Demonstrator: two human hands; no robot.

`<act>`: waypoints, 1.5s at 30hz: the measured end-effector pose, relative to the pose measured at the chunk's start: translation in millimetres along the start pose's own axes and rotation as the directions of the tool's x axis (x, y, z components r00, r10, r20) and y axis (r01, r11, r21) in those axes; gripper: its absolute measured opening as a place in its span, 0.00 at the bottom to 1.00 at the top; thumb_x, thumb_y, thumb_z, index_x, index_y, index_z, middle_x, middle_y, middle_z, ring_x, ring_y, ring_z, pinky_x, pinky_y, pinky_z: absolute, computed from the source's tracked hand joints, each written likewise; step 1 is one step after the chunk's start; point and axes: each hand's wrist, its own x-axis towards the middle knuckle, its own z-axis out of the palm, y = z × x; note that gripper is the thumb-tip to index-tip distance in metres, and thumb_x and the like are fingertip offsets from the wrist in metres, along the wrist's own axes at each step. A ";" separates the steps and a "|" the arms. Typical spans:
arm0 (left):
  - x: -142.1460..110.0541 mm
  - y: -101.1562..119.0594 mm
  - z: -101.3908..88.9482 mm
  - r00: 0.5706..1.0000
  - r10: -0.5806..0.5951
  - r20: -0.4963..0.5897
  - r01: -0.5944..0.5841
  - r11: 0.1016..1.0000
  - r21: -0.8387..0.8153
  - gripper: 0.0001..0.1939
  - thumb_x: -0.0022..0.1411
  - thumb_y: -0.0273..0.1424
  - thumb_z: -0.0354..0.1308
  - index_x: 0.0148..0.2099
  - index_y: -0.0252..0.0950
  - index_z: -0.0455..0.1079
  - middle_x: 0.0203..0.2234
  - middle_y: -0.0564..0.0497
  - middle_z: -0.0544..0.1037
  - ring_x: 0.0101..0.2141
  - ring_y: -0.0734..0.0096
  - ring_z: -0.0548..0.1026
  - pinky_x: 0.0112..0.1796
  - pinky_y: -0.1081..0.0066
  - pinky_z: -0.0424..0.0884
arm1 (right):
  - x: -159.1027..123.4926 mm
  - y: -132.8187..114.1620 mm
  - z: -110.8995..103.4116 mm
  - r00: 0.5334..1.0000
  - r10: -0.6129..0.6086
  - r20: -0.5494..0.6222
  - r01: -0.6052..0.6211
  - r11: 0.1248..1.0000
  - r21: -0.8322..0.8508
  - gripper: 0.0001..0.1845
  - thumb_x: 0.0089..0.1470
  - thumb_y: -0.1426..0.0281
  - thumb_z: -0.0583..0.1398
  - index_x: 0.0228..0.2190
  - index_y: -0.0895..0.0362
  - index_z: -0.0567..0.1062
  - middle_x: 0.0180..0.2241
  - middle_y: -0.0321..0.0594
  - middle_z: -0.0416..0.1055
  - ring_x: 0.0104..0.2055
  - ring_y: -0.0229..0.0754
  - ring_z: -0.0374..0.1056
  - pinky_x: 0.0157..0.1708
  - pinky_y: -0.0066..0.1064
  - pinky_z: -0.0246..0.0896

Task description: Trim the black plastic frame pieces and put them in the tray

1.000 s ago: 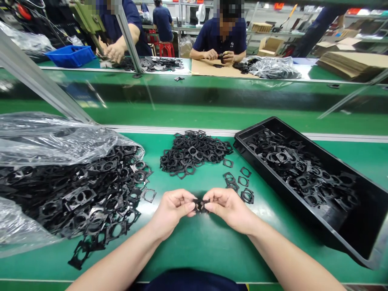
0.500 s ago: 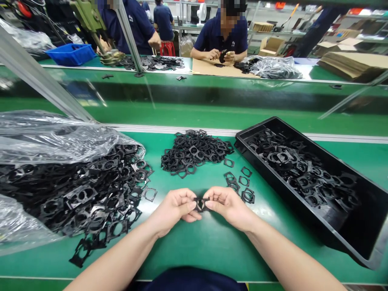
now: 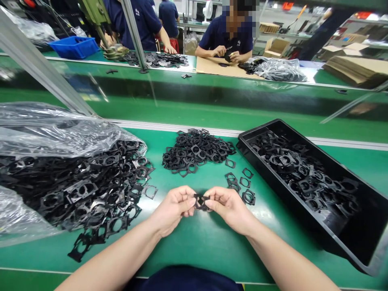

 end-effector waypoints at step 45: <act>-0.5 6.5 -0.6 0.991 0.130 -0.043 -0.112 0.951 0.287 0.12 0.50 0.36 0.65 0.33 0.32 0.74 0.18 0.54 0.72 0.21 0.76 0.68 0.23 0.76 0.61 | 4.1 1.5 -6.0 0.997 0.070 0.032 -0.074 0.986 0.151 0.17 0.48 0.58 0.64 0.29 0.61 0.75 0.25 0.39 0.71 0.26 0.35 0.63 0.30 0.29 0.60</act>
